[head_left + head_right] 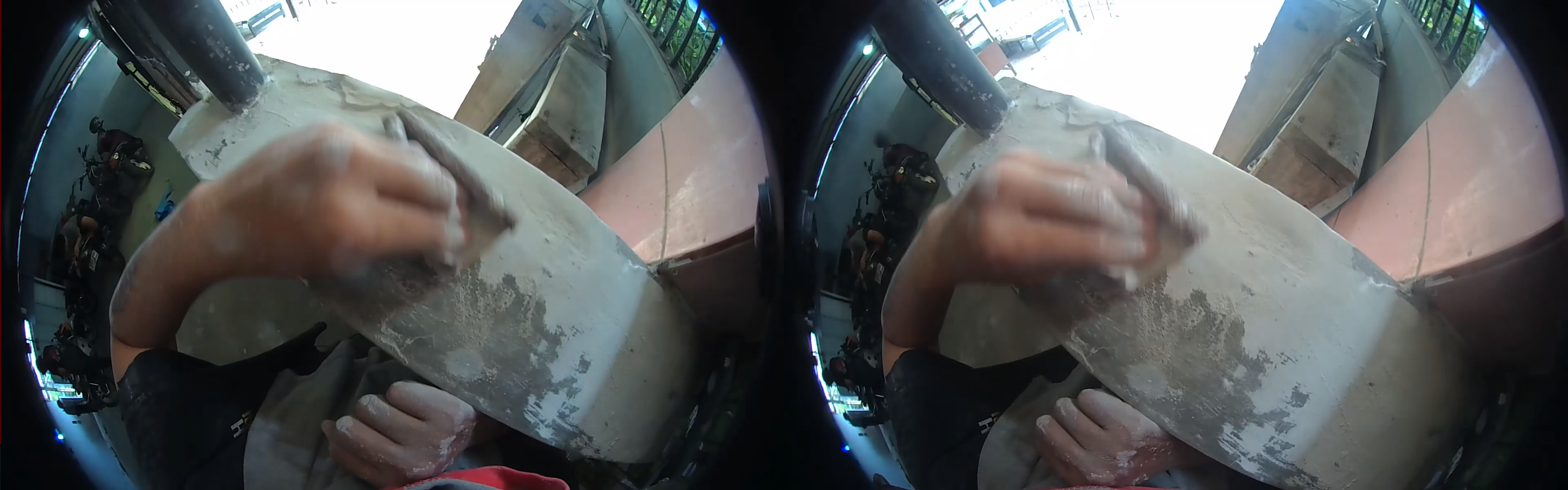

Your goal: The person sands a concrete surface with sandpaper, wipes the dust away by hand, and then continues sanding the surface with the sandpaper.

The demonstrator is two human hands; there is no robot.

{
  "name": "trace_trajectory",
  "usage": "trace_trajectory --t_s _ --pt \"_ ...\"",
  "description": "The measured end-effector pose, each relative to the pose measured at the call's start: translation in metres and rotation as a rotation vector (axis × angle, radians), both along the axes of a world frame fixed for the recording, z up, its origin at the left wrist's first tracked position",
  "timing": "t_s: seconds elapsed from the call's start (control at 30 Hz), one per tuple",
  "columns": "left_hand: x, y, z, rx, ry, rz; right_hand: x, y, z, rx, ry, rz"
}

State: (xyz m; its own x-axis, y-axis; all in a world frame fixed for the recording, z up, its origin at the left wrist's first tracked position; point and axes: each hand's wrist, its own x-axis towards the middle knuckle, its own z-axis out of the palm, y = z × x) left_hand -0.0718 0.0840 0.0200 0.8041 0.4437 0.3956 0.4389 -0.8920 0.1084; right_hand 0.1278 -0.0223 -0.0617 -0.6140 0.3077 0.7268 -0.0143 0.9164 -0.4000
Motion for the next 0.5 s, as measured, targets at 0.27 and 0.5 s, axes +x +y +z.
trace_trajectory --t_s 0.27,0.5 --pt "-0.033 0.045 0.009 0.177 0.165 0.076 -0.003 0.002 -0.003 0.028 0.029 0.019" --pt "0.008 -0.013 -0.011 -0.115 -0.161 -0.156 0.003 -0.005 -0.009 0.014 0.002 0.026"
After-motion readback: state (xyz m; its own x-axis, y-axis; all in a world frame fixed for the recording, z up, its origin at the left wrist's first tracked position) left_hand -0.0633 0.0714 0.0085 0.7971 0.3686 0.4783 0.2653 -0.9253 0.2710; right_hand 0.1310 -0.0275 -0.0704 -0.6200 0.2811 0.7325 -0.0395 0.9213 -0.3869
